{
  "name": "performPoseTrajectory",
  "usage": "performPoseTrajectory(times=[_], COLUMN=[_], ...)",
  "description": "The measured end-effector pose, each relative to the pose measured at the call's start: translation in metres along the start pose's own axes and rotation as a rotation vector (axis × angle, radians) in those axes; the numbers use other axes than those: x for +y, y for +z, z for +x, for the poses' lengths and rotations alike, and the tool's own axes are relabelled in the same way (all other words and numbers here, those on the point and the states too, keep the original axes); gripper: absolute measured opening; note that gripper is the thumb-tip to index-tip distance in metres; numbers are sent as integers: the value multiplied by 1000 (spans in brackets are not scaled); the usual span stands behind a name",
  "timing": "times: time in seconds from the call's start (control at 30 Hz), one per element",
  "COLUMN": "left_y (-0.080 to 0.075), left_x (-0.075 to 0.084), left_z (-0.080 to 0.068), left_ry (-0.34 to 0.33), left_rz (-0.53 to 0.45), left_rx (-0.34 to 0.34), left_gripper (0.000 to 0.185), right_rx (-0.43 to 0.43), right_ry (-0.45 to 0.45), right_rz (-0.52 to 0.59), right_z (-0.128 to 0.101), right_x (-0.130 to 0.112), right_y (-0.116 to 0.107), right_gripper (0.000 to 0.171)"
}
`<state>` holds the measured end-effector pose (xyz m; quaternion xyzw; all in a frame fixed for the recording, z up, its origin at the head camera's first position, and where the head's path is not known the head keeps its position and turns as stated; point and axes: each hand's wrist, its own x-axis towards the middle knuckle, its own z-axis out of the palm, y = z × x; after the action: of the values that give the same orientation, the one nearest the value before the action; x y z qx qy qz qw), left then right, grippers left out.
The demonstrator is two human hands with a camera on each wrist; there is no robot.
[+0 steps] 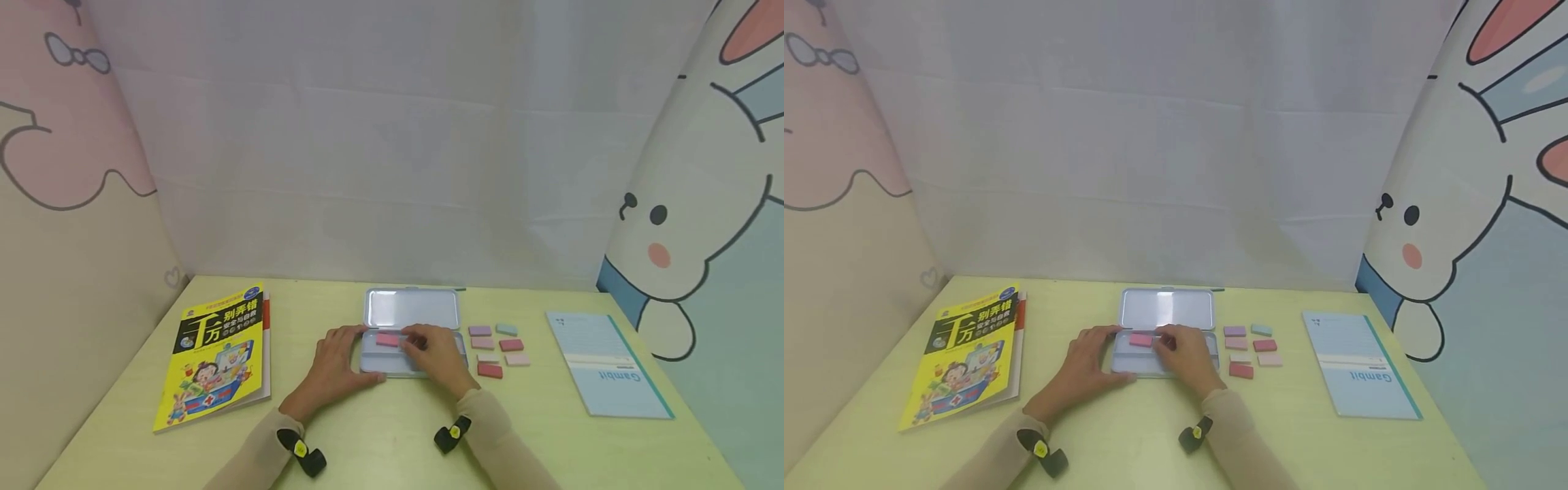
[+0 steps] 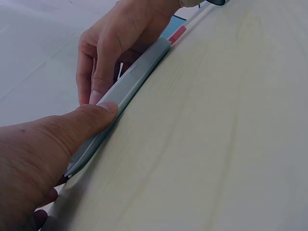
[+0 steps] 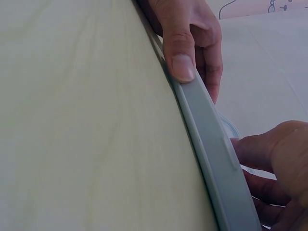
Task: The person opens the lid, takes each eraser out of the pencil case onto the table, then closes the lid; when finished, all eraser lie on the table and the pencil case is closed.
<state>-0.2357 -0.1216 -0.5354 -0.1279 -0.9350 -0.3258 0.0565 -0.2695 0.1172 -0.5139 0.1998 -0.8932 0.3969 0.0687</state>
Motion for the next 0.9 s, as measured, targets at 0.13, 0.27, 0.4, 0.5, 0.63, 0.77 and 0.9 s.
performPoseTrajectory(times=[0.13,0.27,0.4,0.5,0.63,0.77,0.9], left_y=[1,0,-1,-1,0,-1,-2], left_x=[0,0,0,0,0,1,1], left_z=[0,0,0,0,0,0,0], left_ry=[1,-3,-1,0,-6,-8,-11], left_rz=[1,2,-3,-5,-6,-5,-4], left_rx=[-3,-8,-11,-12,-9,-9,-14], left_gripper=[95,96,96,96,95,96,95], right_rx=[-7,-28,-39,-37,-30,-26,-32], right_ry=[13,54,158,222,262,284,290], right_rz=[0,5,9,12,12,8,15], right_z=[0,2,5,6,8,9,10], right_x=[-1,-4,-7,-7,-8,-9,-10], right_y=[2,1,2,2,2,3,3], right_gripper=[16,16,15,15,17,16,14])
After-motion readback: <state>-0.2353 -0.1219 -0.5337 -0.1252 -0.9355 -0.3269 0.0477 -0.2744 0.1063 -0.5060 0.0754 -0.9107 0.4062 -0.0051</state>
